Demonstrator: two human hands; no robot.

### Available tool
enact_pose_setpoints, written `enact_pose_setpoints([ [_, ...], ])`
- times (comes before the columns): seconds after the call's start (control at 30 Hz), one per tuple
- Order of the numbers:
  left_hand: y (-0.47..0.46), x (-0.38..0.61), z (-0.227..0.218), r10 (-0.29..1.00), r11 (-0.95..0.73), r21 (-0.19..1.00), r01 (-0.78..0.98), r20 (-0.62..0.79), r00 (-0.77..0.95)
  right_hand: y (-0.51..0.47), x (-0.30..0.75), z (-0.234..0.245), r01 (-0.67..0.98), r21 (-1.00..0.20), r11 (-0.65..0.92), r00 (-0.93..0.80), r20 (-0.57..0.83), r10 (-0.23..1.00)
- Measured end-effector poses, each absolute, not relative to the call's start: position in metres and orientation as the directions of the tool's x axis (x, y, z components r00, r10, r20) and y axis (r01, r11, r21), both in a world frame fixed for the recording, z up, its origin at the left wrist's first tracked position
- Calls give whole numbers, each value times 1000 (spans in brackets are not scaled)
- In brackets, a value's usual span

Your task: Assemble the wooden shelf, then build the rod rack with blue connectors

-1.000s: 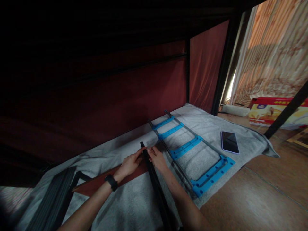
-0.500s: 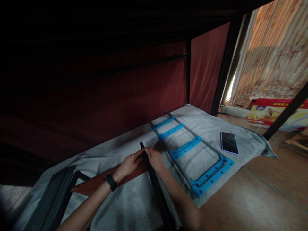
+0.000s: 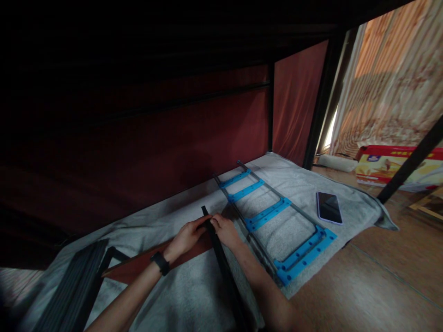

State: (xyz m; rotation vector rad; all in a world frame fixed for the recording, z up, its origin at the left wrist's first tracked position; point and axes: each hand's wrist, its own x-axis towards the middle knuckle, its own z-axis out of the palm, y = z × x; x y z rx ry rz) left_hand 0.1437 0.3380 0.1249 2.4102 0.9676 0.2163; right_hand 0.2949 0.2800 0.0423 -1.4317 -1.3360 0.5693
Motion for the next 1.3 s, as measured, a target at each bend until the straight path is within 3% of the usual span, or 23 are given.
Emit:
enact_pose_setpoints([
  [0.4, 341, 142, 124, 723, -566, 539, 624, -40, 690, 277, 293, 46, 372, -920, 126, 263, 235, 936],
  [0.67, 334, 131, 127, 711, -628, 365, 687, -89, 698, 277, 300, 45, 441, -874, 203, 193, 313, 930],
  [0.9, 331, 135, 120, 731, -643, 266, 718, -68, 679, 285, 298, 48, 94, -993, 66, 186, 83, 979],
  [1.0, 331, 135, 117, 719, -664, 245, 707, -52, 693, 288, 293, 47, 30, -999, 17, 188, 22, 982],
  [1.3, 332, 135, 119, 728, -637, 272, 721, -92, 679, 273, 296, 48, 311, -944, 110, 292, 205, 934],
])
